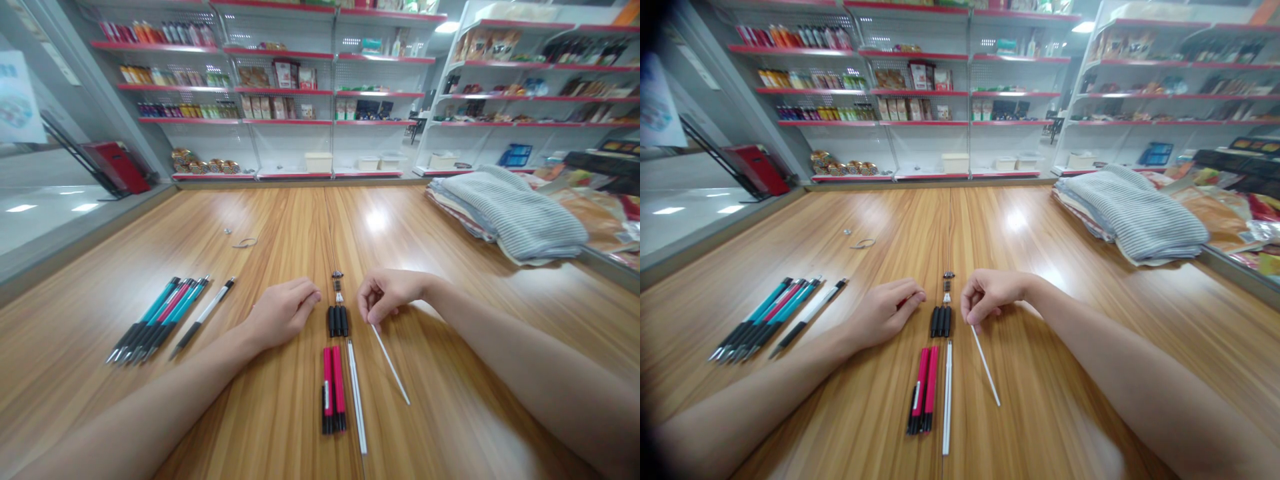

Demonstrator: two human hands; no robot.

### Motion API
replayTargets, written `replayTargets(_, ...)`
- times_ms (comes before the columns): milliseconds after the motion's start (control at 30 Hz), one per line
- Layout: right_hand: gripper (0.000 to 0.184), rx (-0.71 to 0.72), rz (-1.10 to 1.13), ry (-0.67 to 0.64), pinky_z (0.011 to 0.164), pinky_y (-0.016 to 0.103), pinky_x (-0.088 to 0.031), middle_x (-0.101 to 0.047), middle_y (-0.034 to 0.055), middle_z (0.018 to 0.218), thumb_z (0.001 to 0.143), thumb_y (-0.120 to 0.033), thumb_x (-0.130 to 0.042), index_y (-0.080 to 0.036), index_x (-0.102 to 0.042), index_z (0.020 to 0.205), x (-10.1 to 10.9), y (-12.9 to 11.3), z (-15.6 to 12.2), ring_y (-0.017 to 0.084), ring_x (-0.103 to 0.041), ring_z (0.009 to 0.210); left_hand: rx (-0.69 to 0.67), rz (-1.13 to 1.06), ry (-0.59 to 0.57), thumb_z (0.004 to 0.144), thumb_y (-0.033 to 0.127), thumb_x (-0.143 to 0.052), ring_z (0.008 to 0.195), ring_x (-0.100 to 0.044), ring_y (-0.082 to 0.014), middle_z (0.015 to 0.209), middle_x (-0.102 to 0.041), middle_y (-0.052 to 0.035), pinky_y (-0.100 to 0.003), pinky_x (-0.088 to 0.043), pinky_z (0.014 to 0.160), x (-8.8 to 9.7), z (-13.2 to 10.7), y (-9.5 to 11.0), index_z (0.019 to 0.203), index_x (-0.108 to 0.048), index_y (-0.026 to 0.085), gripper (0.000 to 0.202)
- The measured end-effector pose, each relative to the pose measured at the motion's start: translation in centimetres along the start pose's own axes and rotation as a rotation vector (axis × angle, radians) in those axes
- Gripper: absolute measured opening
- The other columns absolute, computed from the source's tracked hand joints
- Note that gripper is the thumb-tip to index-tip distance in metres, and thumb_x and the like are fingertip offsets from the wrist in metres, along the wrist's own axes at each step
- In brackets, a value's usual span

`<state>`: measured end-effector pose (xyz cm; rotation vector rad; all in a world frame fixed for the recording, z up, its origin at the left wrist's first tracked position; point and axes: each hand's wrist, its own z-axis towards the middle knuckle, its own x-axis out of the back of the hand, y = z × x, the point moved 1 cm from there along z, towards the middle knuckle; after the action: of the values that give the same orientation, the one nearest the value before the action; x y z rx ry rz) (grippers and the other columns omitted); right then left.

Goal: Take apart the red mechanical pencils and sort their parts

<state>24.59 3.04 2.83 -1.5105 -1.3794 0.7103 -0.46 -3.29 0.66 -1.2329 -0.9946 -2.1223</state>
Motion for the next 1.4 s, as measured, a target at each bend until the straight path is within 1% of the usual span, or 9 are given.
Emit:
replayTargets(133, 0.027, 0.015, 0.048, 0.002, 0.041, 0.014, -0.037, -0.069, 0.0035, 0.069, 0.072, -0.032, -0.076, -0.011, -0.064, 0.085, -0.1, 0.2, 0.1, 0.005, -0.049, 0.047, -0.004, 0.011, -0.006, 0.098, 0.027, -0.037, 0.075, -0.054, -0.0138, 0.079, -0.056, -0.0022, -0.026, -0.041, 0.068, 0.0, -0.1, 0.0, 0.081, -0.052, 0.019, 0.024)
replayTargets(233, 0.027, 0.015, 0.048, 0.006, 0.039, 0.014, -0.035, -0.069, 0.0022, 0.068, 0.071, -0.031, -0.076, -0.011, -0.064, 0.084, -0.1, 0.2, 0.2, 0.005, -0.048, 0.045, -0.005, 0.014, -0.008, 0.098, 0.027, -0.037, 0.075, -0.054, -0.0138, 0.080, -0.056, -0.0024, -0.026, -0.041, 0.068, 0.0, 0.0, -0.1, 0.082, -0.052, 0.018, 0.024)
replayTargets(400, 0.029, -0.002, 0.007, 0.014, 0.036, 0.013, -0.033, -0.067, 0.0002, 0.066, 0.070, -0.033, -0.077, -0.011, -0.064, 0.085, -0.1, 0.2, 0.3, 0.004, -0.046, 0.042, -0.002, 0.010, -0.011, 0.098, 0.028, -0.037, 0.076, -0.054, -0.0137, 0.081, -0.056, -0.0024, -0.026, -0.041, 0.069, -0.1, -0.1, -0.2, 0.083, -0.053, 0.018, 0.024)
replayTargets(500, 0.029, -0.020, -0.027, 0.020, 0.036, 0.013, -0.034, -0.066, -0.0004, 0.065, 0.071, -0.033, -0.076, -0.011, -0.065, 0.087, -0.1, 0.2, 0.4, 0.004, -0.047, 0.042, 0.003, 0.011, -0.020, 0.098, 0.028, -0.037, 0.076, -0.054, -0.0137, 0.081, -0.056, -0.0021, -0.026, -0.041, 0.070, -0.1, -0.1, -0.3, 0.083, -0.053, 0.018, 0.024)
replayTargets(633, 0.027, -0.040, -0.089, 0.060, 0.037, 0.013, -0.035, -0.063, -0.0019, 0.060, 0.072, -0.032, -0.074, -0.012, -0.066, 0.088, -0.4, 0.1, 0.5, 0.005, -0.049, 0.044, 0.001, 0.008, -0.015, 0.097, 0.028, -0.038, 0.076, -0.054, -0.0137, 0.081, -0.056, -0.0021, -0.026, -0.040, 0.070, -0.2, -0.1, -0.3, 0.083, -0.053, 0.018, 0.023)
replayTargets(733, 0.027, -0.013, -0.148, 0.080, 0.040, 0.014, -0.034, -0.060, -0.0027, 0.058, 0.072, -0.032, -0.074, -0.011, -0.068, 0.088, -0.6, 0.2, 0.7, 0.006, -0.050, 0.046, 0.001, 0.006, -0.009, 0.097, 0.027, -0.038, 0.075, -0.053, -0.0135, 0.080, -0.055, -0.0018, -0.026, -0.040, 0.069, -0.2, -0.1, -0.3, 0.082, -0.053, 0.018, 0.023)
replayTargets(933, 0.030, 0.036, -0.253, 0.102, 0.043, 0.015, -0.032, -0.059, -0.0030, 0.059, 0.072, -0.036, -0.075, -0.011, -0.072, 0.087, -0.7, 0.3, 0.9, 0.005, -0.046, 0.048, -0.001, 0.008, -0.005, 0.097, 0.028, -0.038, 0.075, -0.053, -0.0137, 0.080, -0.056, -0.0021, -0.026, -0.041, 0.069, -0.2, 0.0, -0.3, 0.082, -0.053, 0.018, 0.023)
replayTargets(1200, 0.031, 0.079, -0.259, 0.103, 0.050, 0.016, -0.036, -0.063, -0.0005, 0.064, 0.072, -0.037, -0.075, -0.010, -0.073, 0.087, -0.9, 0.2, 0.9, 0.006, -0.051, 0.055, -0.002, -0.003, -0.011, 0.097, 0.028, -0.038, 0.076, -0.054, -0.0139, 0.080, -0.056, -0.0023, -0.026, -0.041, 0.069, -0.2, 0.0, -0.2, 0.084, -0.054, 0.018, 0.023)
replayTargets(1400, 0.033, 0.106, -0.258, 0.136, 0.051, 0.017, -0.037, -0.064, 0.0003, 0.066, 0.072, -0.039, -0.076, -0.010, -0.074, 0.089, -1.0, 0.5, 1.0, 0.007, -0.052, 0.056, -0.010, 0.002, -0.019, 0.098, 0.028, -0.037, 0.077, -0.054, -0.0139, 0.082, -0.057, -0.0025, -0.026, -0.041, 0.070, -0.1, -0.1, -0.1, 0.084, -0.053, 0.018, 0.023)
